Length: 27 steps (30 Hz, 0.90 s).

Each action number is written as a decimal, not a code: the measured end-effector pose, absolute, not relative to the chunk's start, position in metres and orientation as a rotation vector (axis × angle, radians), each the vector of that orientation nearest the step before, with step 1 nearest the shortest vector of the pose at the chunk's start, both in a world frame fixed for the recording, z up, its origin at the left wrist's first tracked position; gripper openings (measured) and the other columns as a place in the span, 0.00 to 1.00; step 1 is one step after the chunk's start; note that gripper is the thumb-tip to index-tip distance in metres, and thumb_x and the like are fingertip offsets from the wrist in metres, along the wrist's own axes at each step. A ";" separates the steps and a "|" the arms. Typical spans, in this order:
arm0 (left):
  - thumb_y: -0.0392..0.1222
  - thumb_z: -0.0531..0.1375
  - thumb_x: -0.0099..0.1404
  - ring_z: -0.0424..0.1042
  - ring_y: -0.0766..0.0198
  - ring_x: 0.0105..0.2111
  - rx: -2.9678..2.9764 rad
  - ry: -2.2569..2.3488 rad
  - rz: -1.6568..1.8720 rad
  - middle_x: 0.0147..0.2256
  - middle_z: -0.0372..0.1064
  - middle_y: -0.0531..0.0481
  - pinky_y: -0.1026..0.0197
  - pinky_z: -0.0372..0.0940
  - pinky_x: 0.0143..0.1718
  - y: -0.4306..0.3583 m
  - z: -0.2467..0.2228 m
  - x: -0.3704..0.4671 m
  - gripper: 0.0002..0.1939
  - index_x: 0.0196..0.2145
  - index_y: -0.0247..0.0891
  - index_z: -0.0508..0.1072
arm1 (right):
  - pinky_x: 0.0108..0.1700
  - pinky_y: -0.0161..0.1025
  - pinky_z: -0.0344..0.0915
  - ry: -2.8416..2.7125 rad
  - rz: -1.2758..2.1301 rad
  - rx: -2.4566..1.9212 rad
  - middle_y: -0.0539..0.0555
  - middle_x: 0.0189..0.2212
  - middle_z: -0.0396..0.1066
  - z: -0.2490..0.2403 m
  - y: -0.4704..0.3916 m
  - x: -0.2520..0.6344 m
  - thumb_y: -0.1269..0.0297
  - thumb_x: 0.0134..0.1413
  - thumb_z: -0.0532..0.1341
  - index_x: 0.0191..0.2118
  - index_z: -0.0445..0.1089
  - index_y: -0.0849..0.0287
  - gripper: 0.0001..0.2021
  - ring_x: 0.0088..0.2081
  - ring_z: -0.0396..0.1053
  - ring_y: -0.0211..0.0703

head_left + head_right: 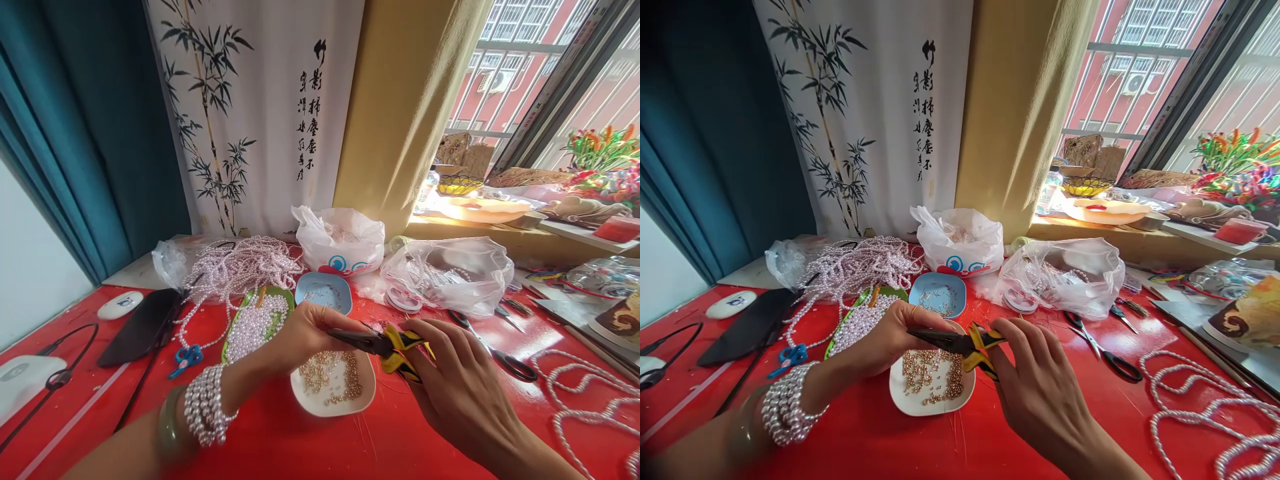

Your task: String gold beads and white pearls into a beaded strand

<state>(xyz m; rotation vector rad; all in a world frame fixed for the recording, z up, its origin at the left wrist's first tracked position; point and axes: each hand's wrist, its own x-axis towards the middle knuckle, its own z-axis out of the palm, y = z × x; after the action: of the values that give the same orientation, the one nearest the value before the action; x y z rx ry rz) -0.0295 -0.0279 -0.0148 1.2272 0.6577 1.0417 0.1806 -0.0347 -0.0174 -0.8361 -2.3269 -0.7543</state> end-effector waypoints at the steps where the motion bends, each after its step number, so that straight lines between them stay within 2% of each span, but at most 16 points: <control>1: 0.30 0.63 0.46 0.72 0.61 0.36 1.217 0.658 1.042 0.34 0.74 0.47 0.62 0.66 0.40 -0.027 -0.016 -0.030 0.10 0.30 0.36 0.76 | 0.39 0.49 0.60 -2.331 -0.760 -0.820 0.63 0.38 0.64 -0.016 -0.034 0.180 0.72 0.51 0.53 0.32 0.68 0.64 0.07 0.41 0.60 0.53; 6: 0.32 0.64 0.46 0.72 0.62 0.34 1.155 0.661 1.065 0.32 0.74 0.47 0.61 0.65 0.40 -0.023 -0.022 -0.028 0.10 0.30 0.35 0.76 | 0.29 0.40 0.62 -2.373 -0.753 -0.721 0.61 0.32 0.64 -0.015 -0.024 0.178 0.70 0.53 0.52 0.28 0.68 0.65 0.09 0.32 0.61 0.45; 9: 0.34 0.65 0.45 0.72 0.63 0.32 1.083 0.694 1.110 0.30 0.74 0.47 0.60 0.64 0.40 -0.020 -0.026 -0.026 0.08 0.28 0.34 0.76 | 0.24 0.35 0.60 -2.408 -0.588 -0.774 0.59 0.28 0.63 -0.023 -0.018 0.175 0.66 0.55 0.51 0.26 0.66 0.64 0.12 0.26 0.60 0.39; 12: 0.34 0.65 0.44 0.71 0.64 0.30 1.003 0.734 1.153 0.28 0.74 0.47 0.61 0.63 0.39 -0.016 -0.031 -0.026 0.08 0.26 0.32 0.76 | 0.25 0.34 0.61 -2.439 -0.177 -0.942 0.56 0.27 0.63 -0.032 -0.018 0.168 0.63 0.56 0.49 0.27 0.66 0.62 0.13 0.25 0.61 0.37; 17: 0.35 0.67 0.42 0.70 0.68 0.27 0.925 0.798 1.160 0.27 0.73 0.47 0.64 0.63 0.36 -0.010 -0.039 -0.028 0.11 0.28 0.31 0.76 | 0.31 0.35 0.63 -2.296 0.562 -1.075 0.54 0.28 0.65 -0.034 -0.029 0.153 0.60 0.55 0.50 0.26 0.65 0.60 0.13 0.29 0.64 0.39; 20: 0.35 0.67 0.42 0.70 0.69 0.27 0.858 0.811 1.149 0.25 0.73 0.49 0.66 0.63 0.36 -0.009 -0.039 -0.030 0.12 0.29 0.32 0.75 | 0.26 0.34 0.62 -2.161 0.863 -1.166 0.52 0.22 0.64 -0.028 -0.027 0.158 0.55 0.54 0.49 0.24 0.63 0.60 0.16 0.25 0.63 0.38; 22: 0.35 0.67 0.43 0.70 0.70 0.28 0.836 0.803 1.137 0.26 0.72 0.49 0.66 0.62 0.37 -0.010 -0.037 -0.030 0.13 0.30 0.33 0.75 | 0.21 0.33 0.59 -2.059 0.876 -1.326 0.50 0.18 0.62 -0.025 -0.019 0.172 0.53 0.53 0.48 0.25 0.62 0.60 0.17 0.20 0.60 0.38; 27: 0.34 0.66 0.45 0.69 0.71 0.29 0.848 0.801 1.120 0.28 0.72 0.48 0.66 0.61 0.39 -0.012 -0.033 -0.031 0.14 0.33 0.32 0.75 | 0.27 0.38 0.61 -2.143 0.259 -1.736 0.56 0.30 0.67 -0.037 0.002 0.239 0.51 0.51 0.49 0.28 0.65 0.58 0.17 0.27 0.65 0.43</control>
<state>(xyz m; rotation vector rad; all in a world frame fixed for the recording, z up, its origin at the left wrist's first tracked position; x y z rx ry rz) -0.0309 -0.0118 -0.0326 0.8479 0.8007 1.1196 0.2393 0.0016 -0.0365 -1.7364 -2.1427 0.2593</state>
